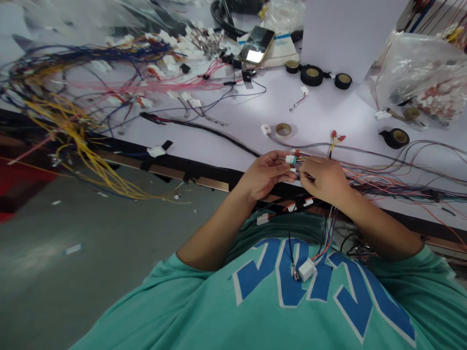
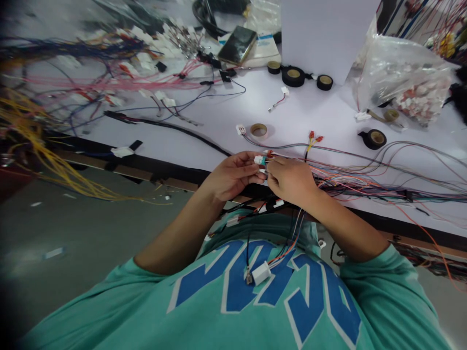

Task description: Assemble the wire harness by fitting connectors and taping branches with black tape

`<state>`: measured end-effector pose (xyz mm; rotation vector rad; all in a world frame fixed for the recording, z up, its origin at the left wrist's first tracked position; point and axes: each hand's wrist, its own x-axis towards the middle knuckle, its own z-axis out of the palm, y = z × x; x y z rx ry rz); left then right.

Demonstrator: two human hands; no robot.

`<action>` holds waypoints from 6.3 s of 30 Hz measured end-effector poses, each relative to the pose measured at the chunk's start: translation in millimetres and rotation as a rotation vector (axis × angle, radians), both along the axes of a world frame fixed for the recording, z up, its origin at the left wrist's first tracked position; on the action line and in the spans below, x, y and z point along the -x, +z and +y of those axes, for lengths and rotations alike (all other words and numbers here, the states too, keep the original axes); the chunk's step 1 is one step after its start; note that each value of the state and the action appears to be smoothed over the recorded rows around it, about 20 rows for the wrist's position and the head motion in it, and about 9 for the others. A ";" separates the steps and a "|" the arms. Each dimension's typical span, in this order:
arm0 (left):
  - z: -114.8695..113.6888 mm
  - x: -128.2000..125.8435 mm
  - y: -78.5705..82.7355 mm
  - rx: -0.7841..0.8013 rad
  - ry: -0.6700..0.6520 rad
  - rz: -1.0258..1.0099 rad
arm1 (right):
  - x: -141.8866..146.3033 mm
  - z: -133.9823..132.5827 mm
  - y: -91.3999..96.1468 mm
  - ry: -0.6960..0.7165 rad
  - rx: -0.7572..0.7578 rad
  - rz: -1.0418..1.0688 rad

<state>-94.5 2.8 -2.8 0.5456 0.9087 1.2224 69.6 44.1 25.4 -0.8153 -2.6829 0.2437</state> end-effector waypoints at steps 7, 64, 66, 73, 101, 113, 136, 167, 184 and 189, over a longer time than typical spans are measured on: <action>-0.1 0.4 -1.0 -0.011 -0.028 0.019 | 4.5 -2.2 -5.7 0.037 -0.014 0.016; -8.8 -20.4 60.2 -0.327 -0.145 0.475 | -22.9 50.5 16.0 -0.108 1.238 0.613; -4.4 -21.4 60.1 -0.347 -0.090 0.525 | -24.6 50.8 15.7 -0.048 1.269 0.620; 19.1 -22.7 52.9 -0.466 0.113 0.777 | -29.0 50.1 12.0 0.200 1.373 0.562; -32.1 -61.1 42.8 -0.691 -0.758 1.276 | -25.3 59.2 7.9 -0.141 1.453 0.664; 7.0 -69.2 28.4 -0.426 -0.439 1.821 | -34.1 65.2 6.0 0.005 1.482 0.682; 24.6 -35.9 44.0 -0.329 0.030 0.642 | -27.6 42.5 20.3 0.173 1.358 0.457; 7.5 -12.9 27.5 -0.119 0.034 0.177 | -21.8 37.3 21.8 0.165 0.859 0.014; 6.1 -11.4 26.1 -0.192 0.046 0.203 | -21.7 38.6 23.1 0.228 0.885 -0.011; 5.8 -12.4 25.6 -0.217 0.043 0.228 | -20.9 37.3 22.0 0.221 0.942 0.042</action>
